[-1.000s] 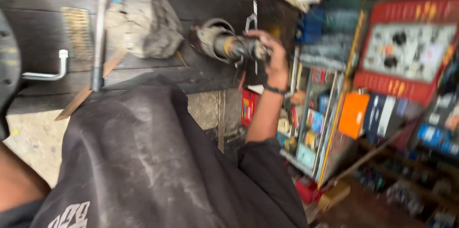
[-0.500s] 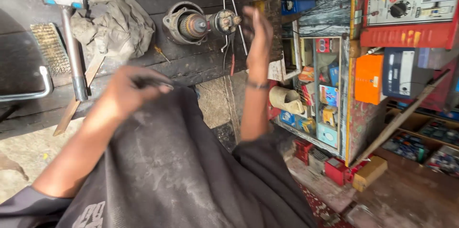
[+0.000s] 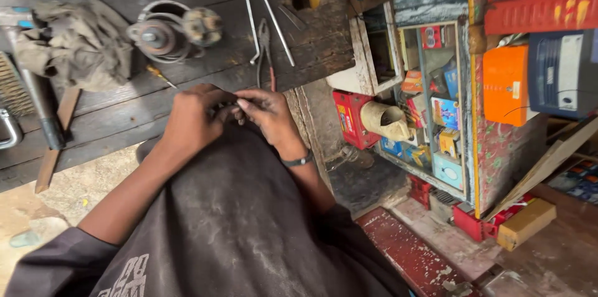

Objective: Disassembling, inspecting, and reassembling components of a motorcycle starter motor on a mechanical workbench.

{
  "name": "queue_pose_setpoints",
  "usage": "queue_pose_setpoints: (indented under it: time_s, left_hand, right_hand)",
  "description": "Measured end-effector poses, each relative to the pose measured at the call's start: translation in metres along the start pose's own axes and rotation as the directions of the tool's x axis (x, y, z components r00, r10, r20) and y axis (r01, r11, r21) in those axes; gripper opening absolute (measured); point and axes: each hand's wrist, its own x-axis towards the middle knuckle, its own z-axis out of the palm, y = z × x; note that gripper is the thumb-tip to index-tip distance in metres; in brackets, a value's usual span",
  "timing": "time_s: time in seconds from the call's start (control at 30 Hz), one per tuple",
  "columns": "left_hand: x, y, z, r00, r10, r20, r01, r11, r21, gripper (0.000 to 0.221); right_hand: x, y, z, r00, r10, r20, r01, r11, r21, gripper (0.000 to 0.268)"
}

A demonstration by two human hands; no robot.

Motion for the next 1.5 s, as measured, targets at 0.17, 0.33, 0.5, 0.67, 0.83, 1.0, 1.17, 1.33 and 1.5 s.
queue_pose_setpoints:
  time_s: [0.17,0.33,0.5,0.67,0.83,1.0,1.17,1.33,1.5]
  left_hand:
    - [0.012,0.015,0.028,0.983,-0.157,-0.091,0.157,0.988,-0.006,0.023]
    - [0.008,-0.008,0.067,0.909,-0.340,-0.240,0.294,0.933,-0.209,0.023]
    - [-0.005,-0.055,0.090,0.880,-0.359,-0.310,0.306,0.929,-0.207,0.016]
    - [-0.034,-0.155,0.125,0.801,-0.465,-0.376,0.413,0.885,-0.215,0.020]
    - [-0.039,-0.176,0.143,0.741,-0.509,-0.439,0.456,0.860,-0.228,0.022]
    - [-0.034,-0.196,0.166,0.758,-0.399,-0.516,0.408,0.907,-0.102,0.021]
    - [-0.027,-0.161,0.152,0.713,-0.448,-0.539,0.398,0.892,-0.215,0.022]
    - [0.001,-0.082,0.118,0.777,-0.374,-0.507,0.320,0.927,-0.194,0.023]
    - [0.004,-0.084,0.126,0.890,-0.187,-0.417,0.232,0.971,0.061,0.023]
  right_hand:
    - [0.031,0.012,-0.050,0.983,0.124,0.135,-0.152,0.964,0.219,0.025]
    - [0.055,0.020,-0.084,0.960,0.153,0.235,-0.220,0.931,0.291,0.019]
    - [0.076,0.029,-0.097,0.958,0.219,0.183,-0.220,0.975,-0.017,0.018]
    - [0.113,0.059,-0.114,0.903,0.329,0.278,-0.333,0.942,-0.035,0.017]
    - [0.154,0.083,-0.103,0.959,0.172,0.226,-0.028,0.848,-0.529,0.018]
    - [0.203,0.061,-0.068,0.863,-0.148,0.482,0.503,0.171,-0.847,0.011]
    - [0.201,0.060,-0.071,0.738,-0.337,0.585,0.658,0.167,-0.734,0.025]
    - [0.153,0.016,-0.069,0.875,0.190,0.445,0.128,0.796,-0.591,0.022]
    - [0.134,0.028,-0.089,0.827,0.225,0.515,0.070,0.868,-0.491,0.030]
